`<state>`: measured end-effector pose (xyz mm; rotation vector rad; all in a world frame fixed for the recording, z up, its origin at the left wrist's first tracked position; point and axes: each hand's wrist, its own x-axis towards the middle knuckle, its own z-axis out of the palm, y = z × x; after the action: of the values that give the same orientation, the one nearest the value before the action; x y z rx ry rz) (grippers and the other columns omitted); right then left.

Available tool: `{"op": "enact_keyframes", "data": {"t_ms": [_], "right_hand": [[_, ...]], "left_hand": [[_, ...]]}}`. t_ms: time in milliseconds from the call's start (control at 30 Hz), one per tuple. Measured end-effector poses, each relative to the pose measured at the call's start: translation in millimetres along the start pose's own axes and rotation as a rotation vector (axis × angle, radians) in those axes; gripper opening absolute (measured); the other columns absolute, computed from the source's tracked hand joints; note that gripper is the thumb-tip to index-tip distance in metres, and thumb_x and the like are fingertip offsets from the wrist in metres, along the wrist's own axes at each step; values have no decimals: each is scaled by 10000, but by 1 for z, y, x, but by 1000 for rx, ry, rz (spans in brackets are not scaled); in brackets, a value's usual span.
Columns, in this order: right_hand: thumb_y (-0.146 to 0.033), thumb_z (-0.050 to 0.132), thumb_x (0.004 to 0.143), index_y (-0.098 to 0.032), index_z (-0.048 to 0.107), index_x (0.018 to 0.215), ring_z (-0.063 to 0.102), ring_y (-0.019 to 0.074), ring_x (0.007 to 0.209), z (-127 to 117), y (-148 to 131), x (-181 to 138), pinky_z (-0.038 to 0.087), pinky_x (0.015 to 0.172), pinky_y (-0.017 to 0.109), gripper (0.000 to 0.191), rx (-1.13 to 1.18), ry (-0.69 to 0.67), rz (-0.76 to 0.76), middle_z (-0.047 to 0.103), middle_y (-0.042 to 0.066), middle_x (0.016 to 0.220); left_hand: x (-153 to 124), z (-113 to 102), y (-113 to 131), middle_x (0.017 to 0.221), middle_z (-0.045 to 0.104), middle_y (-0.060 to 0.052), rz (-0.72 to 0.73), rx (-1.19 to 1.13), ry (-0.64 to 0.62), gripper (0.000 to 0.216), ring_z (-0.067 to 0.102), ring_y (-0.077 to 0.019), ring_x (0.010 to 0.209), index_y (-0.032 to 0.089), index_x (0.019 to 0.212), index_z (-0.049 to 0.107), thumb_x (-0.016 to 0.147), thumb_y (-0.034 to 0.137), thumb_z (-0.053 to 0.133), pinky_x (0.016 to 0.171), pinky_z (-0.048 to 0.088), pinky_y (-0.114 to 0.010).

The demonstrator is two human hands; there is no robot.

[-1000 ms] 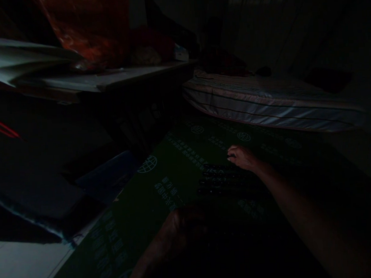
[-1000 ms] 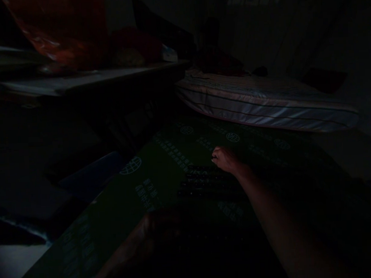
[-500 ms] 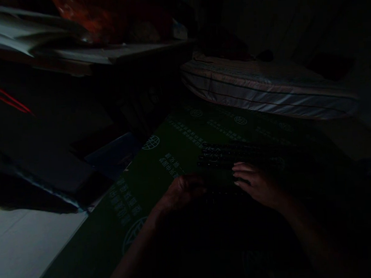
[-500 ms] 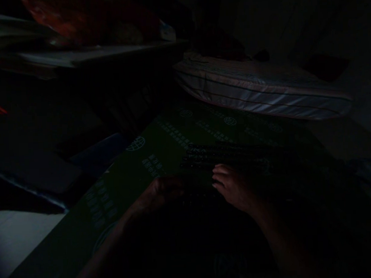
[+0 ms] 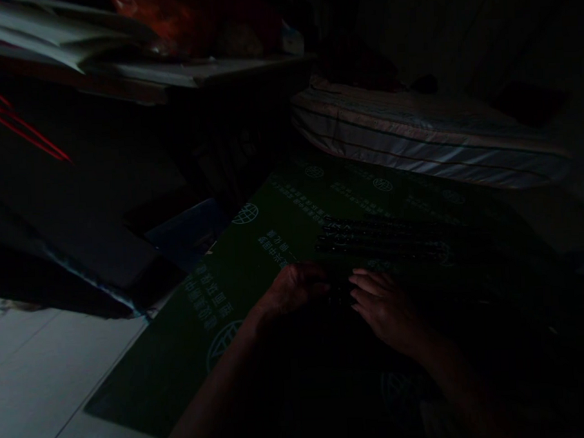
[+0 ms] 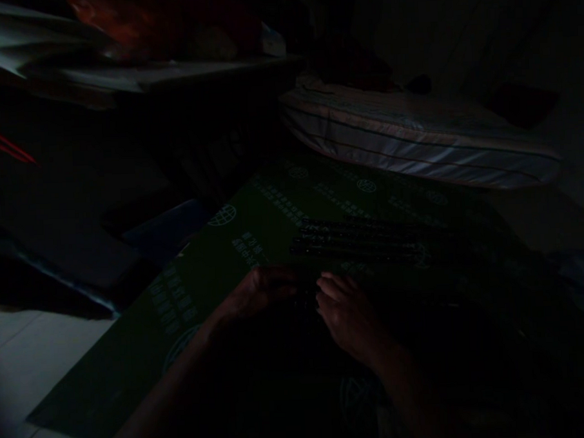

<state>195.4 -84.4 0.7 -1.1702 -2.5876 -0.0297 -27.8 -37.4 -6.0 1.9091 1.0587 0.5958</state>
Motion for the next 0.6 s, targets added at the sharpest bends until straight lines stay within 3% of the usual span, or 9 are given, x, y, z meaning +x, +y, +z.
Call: {"op": "enact_keyframes", "data": {"t_ms": [600], "right_hand": [[-120,469,879,-124,654,930,504,251,1186,10,-4,-6,458,960,423,191,-41,60,-21,622,134,1168]], "left_hand": [[0,-1,5,985,650,-38,0,6,-11,201,601,-173,907,178,931,678,819,310,575,835,466,-292]]}}
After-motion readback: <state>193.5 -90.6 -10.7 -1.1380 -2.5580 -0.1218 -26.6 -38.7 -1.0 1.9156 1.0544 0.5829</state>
